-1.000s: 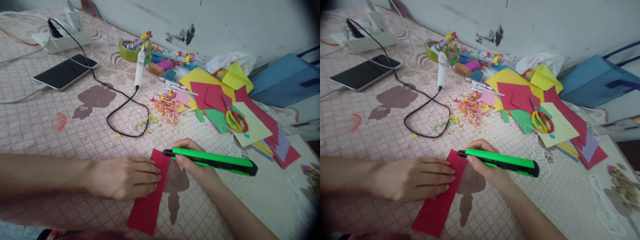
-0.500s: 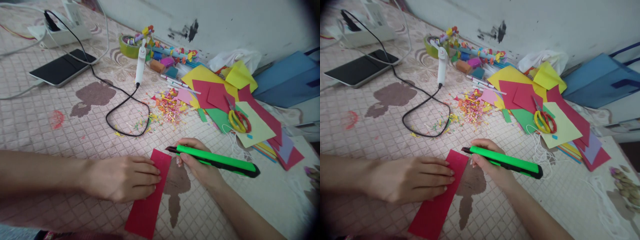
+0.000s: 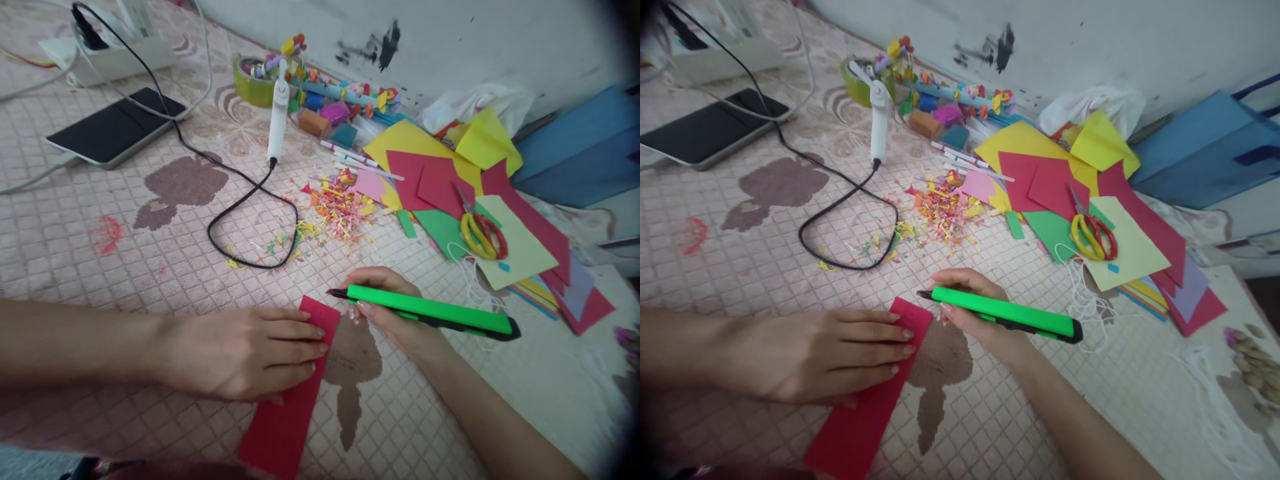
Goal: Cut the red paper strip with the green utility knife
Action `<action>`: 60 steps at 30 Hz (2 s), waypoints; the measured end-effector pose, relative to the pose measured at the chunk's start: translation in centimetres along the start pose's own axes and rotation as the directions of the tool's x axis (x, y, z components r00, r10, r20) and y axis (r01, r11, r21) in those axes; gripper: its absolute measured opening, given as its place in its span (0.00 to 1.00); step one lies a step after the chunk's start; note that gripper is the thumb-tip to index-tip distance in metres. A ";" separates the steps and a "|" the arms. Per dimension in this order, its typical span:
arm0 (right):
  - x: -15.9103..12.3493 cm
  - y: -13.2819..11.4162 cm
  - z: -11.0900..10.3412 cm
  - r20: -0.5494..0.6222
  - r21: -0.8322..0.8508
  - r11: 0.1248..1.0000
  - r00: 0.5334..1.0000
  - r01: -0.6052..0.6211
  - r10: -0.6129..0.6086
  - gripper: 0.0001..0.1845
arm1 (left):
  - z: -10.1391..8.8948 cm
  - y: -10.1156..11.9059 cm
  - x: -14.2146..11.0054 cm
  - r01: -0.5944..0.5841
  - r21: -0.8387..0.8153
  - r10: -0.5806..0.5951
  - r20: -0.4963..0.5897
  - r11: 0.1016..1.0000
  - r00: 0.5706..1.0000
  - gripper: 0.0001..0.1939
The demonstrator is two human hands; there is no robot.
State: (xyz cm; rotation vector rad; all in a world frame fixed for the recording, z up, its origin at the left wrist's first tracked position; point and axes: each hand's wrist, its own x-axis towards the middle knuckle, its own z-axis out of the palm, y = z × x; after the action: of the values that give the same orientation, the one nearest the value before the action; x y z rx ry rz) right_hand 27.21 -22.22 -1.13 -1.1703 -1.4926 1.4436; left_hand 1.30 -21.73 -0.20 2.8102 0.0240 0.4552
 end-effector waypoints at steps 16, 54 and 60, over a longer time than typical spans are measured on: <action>1.5 -1.9 0.6 0.317 -0.134 0.976 0.941 0.169 -0.119 0.13 | -0.3 0.0 -0.8 -0.042 -0.023 0.041 -0.042 0.999 0.998 0.15; 2.2 -2.4 0.1 0.398 -0.160 0.978 0.915 0.135 -0.061 0.12 | -0.2 -0.1 -0.7 -0.062 -0.013 0.061 -0.043 0.998 0.997 0.15; 2.3 -2.5 0.2 0.401 -0.159 0.978 0.914 0.133 -0.059 0.12 | -0.2 -0.1 -0.7 -0.061 -0.009 0.061 -0.048 0.998 0.997 0.14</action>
State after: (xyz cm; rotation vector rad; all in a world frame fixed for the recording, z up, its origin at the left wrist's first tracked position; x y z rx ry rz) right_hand 26.01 -20.03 1.15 -0.9255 -1.9692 1.5637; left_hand 0.55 -21.59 -0.32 2.7955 -0.0543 0.5355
